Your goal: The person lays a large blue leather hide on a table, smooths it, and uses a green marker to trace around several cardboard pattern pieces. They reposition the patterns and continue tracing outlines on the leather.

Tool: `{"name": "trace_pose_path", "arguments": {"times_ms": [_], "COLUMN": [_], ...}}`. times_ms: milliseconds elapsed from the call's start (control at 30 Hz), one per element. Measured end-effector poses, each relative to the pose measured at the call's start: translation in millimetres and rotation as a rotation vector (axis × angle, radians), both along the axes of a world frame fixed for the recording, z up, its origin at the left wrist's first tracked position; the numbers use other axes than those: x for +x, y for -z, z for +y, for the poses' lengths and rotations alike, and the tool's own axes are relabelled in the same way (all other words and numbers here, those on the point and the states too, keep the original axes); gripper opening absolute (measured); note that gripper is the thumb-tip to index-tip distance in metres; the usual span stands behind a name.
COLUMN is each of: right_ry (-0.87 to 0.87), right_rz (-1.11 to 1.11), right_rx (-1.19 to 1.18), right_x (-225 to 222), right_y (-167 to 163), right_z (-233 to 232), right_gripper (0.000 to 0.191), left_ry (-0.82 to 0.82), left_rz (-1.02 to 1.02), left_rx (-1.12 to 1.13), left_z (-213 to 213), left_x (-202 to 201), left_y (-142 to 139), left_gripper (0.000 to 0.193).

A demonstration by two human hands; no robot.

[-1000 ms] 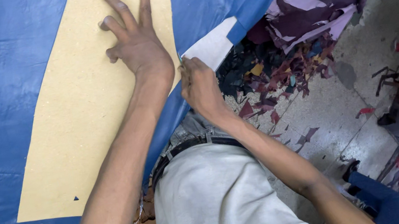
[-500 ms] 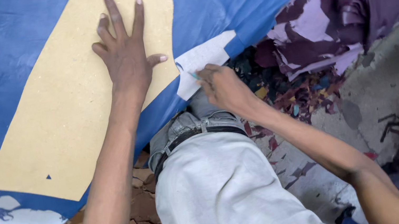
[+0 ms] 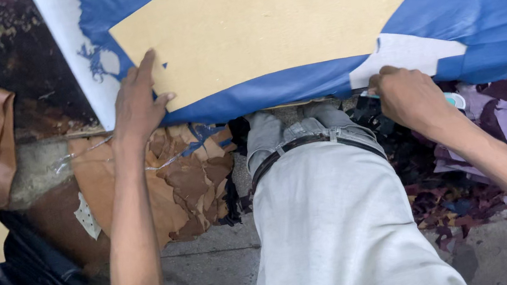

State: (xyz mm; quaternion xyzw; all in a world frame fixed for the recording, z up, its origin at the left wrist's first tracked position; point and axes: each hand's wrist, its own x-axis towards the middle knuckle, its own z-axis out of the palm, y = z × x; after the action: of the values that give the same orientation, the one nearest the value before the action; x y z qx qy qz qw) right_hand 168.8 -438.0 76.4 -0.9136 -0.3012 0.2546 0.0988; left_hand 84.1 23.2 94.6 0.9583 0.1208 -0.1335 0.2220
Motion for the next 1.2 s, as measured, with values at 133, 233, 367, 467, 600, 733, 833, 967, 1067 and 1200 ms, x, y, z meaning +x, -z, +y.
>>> {"name": "trace_pose_path", "arguments": {"times_ms": [133,233,367,467,600,733,833,967,1067,1200], "right_ry": [-0.043,-0.067,-0.077,-0.130,-0.299,-0.474,-0.559,-0.599,-0.625,-0.656], "right_rz": [0.182,0.217,0.200,0.188,0.031,-0.077,-0.106,-0.091,-0.128,-0.195], "right_rx": [-0.329,-0.258,0.193,0.449,0.493,0.443,0.444,0.409,0.362,0.244], "right_x": [-25.2,-35.5,-57.5,-70.8,-71.8,-60.3,-55.9,-56.6,-59.7,-59.9], "right_y": [-21.3,-31.4,-20.4,-6.1,9.5,25.9,36.7,41.7,45.3,49.6], "right_z": [32.2,66.8,151.2,222.1,279.3,300.3,306.7,308.6,311.2,312.7], "right_gripper": [0.037,0.032,0.038,0.033,0.035,0.058,0.064,0.067,0.057,0.037], "left_ry": [-0.007,-0.011,0.031,0.017,0.032,0.010,-0.029,-0.129,-0.113,-0.088], "left_rz": [-0.113,-0.132,-0.183,-0.190,-0.093,-0.097,-0.132,-0.388,-0.139,-0.102], "left_rx": [-0.015,-0.030,0.007,0.043,0.108,0.176,0.184,0.288,0.334,0.352], "left_z": [13.3,24.4,29.6,28.0,26.2,24.5,22.4,15.0,8.8,5.0], "left_x": [-3.6,5.6,11.3,21.9,30.9,39.4,41.8,40.7,45.6,53.7], "left_y": [28.9,47.8,60.7,61.9,57.8,56.2,59.3,65.4,71.0,77.7], "left_gripper": [0.114,0.128,0.141,0.144,0.131,0.106,0.081,0.042,0.032,0.029]}}
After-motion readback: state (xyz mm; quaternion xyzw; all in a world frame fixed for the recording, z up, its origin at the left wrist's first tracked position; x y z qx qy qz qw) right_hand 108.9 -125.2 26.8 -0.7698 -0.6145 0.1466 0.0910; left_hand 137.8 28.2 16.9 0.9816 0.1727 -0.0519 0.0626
